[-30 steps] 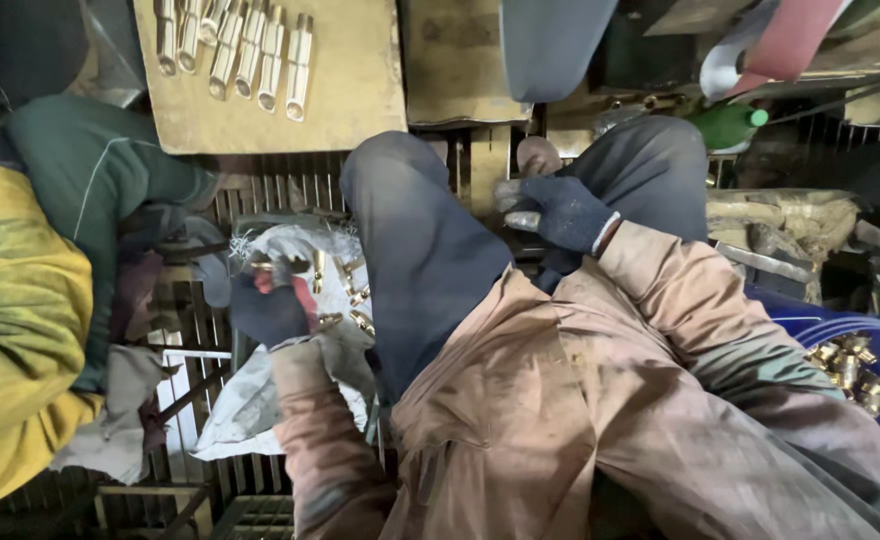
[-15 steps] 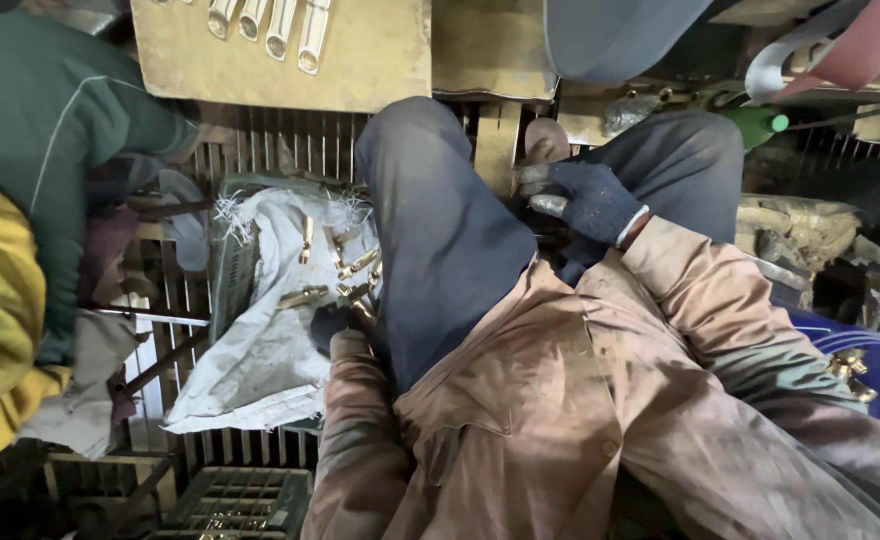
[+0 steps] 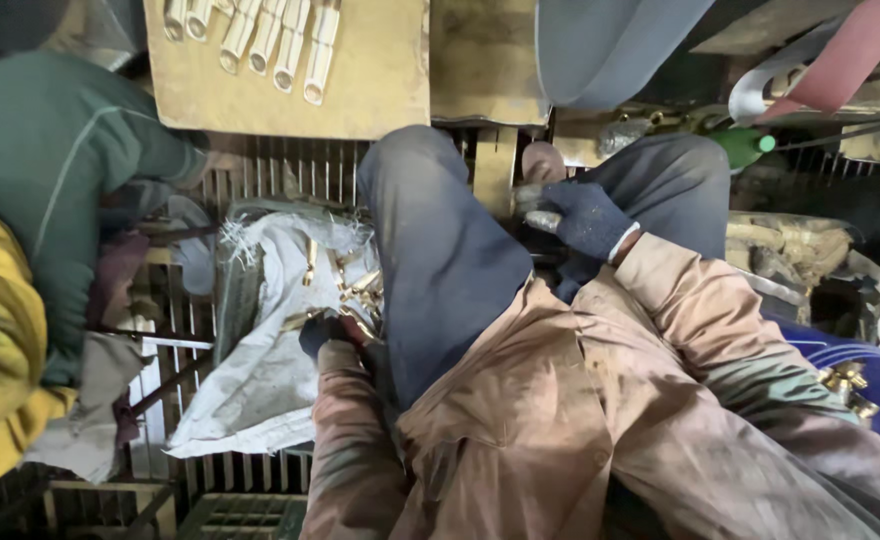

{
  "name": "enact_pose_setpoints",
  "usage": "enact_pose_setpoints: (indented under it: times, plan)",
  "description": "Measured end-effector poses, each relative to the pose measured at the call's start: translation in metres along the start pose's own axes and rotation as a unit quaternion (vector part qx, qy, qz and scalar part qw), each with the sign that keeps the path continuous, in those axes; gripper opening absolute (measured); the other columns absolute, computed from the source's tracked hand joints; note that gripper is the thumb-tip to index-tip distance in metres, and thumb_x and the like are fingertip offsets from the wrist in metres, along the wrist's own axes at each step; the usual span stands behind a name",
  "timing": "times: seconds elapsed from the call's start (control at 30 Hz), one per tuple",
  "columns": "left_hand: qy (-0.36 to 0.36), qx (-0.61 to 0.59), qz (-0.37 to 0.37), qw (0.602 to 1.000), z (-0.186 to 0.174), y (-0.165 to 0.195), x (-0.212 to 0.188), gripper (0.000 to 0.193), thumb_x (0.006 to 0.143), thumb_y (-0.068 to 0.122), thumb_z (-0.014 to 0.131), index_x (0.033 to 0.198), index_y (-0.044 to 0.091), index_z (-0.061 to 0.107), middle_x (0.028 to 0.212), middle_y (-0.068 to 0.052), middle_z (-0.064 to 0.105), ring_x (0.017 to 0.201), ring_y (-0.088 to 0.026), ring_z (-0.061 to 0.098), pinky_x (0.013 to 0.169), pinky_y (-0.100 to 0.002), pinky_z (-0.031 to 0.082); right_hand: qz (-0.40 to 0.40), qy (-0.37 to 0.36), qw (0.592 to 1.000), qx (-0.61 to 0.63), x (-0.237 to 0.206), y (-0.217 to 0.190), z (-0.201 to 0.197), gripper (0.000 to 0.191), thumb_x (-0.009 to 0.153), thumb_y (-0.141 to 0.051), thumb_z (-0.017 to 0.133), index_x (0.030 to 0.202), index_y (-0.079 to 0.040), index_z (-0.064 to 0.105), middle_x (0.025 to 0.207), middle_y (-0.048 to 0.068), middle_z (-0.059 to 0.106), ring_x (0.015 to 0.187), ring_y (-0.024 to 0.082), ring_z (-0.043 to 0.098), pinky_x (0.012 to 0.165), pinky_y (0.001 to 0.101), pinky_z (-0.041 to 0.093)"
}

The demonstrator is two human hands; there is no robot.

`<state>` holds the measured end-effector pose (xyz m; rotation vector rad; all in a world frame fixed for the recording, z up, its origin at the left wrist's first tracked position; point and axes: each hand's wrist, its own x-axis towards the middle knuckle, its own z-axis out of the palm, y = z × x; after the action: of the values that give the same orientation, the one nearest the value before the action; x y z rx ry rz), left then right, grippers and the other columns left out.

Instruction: The person sits on the floor and repeatedly picks up small brass-colored metal parts, rubs them against a grinding wheel using a pink cloth, and places them on a nearby wooden board. The person handles the parts one at a time throughout the clip.

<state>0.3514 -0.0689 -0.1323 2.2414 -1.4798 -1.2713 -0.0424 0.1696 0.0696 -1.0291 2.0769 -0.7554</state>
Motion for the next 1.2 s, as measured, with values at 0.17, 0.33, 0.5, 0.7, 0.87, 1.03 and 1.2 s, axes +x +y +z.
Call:
enact_pose_setpoints:
  times: [0.17,0.33,0.5,0.7,0.87,1.03,1.2]
  plan:
    - [0.035,-0.028,0.15,0.988,0.0,0.052,0.018,0.01,0.088,-0.006,0.062,0.095,-0.006,0.069,0.086,-0.014,0.073,0.072,-0.022,0.064,0.065,-0.039,0.055,-0.016,0.017,0.999,0.034,-0.001,0.01,0.001,0.039,0.093,-0.023,0.072,0.129,-0.007,0.068,0.112,0.013,0.077,0.104,0.025,0.075,0.089,0.0357,0.057]
    - [-0.116,-0.226,0.286,0.924,0.025,0.157,0.011,0.021,0.089,-0.007,0.064,0.107,0.0,0.07,0.086,-0.006,0.065,0.064,-0.018,0.06,0.054,-0.034,0.049,-0.006,0.01,0.999,0.048,-0.003,0.021,-0.002,0.04,0.093,-0.025,0.07,0.129,-0.007,0.068,0.111,0.012,0.077,0.103,0.024,0.076,0.09,0.0349,0.058]
    - [-0.182,-0.279,0.311,0.89,0.063,0.28,-0.017,0.024,0.091,-0.006,0.066,0.113,0.004,0.067,0.08,-0.002,0.057,0.053,-0.018,0.053,0.042,-0.034,0.041,-0.02,0.015,0.999,0.045,-0.007,0.027,-0.007,0.041,0.094,-0.027,0.07,0.13,-0.007,0.067,0.11,0.012,0.077,0.103,0.025,0.075,0.089,0.036,0.057]
    - [0.055,0.108,0.579,0.806,0.108,0.365,-0.016,0.034,0.077,0.003,0.071,0.11,0.008,0.068,0.081,-0.012,0.067,0.075,-0.035,0.068,0.068,-0.047,0.053,-0.072,0.053,0.996,0.022,-0.007,0.036,-0.013,0.036,0.09,-0.029,0.072,0.12,-0.007,0.07,0.101,0.017,0.074,0.092,0.035,0.072,0.08,0.0416,0.056]
    - [0.116,0.248,0.539,0.797,0.14,0.377,-0.017,0.017,0.083,0.009,0.073,0.095,0.008,0.061,0.092,-0.016,0.067,0.084,-0.039,0.068,0.072,-0.053,0.052,-0.098,0.048,0.994,0.019,-0.004,0.045,-0.017,0.026,0.092,-0.029,0.073,0.098,-0.004,0.069,0.088,0.02,0.071,0.085,0.041,0.068,0.072,0.0476,0.053]
    - [0.133,0.282,0.539,0.783,0.146,0.377,-0.027,0.017,0.082,0.01,0.073,0.094,0.011,0.062,0.093,-0.016,0.067,0.085,-0.039,0.069,0.071,-0.053,0.053,-0.111,0.046,0.992,0.046,-0.005,0.051,-0.016,0.028,0.091,-0.029,0.072,0.1,-0.003,0.069,0.089,0.021,0.071,0.085,0.041,0.069,0.072,0.0474,0.054]
    - [0.105,0.278,0.517,0.803,0.144,0.378,-0.035,0.017,0.086,0.011,0.069,0.101,0.008,0.061,0.093,-0.018,0.069,0.086,-0.041,0.068,0.072,-0.055,0.052,-0.121,0.045,0.991,0.04,-0.003,0.053,-0.017,0.029,0.091,-0.029,0.073,0.104,-0.003,0.072,0.094,0.022,0.072,0.09,0.042,0.068,0.075,0.0468,0.055]
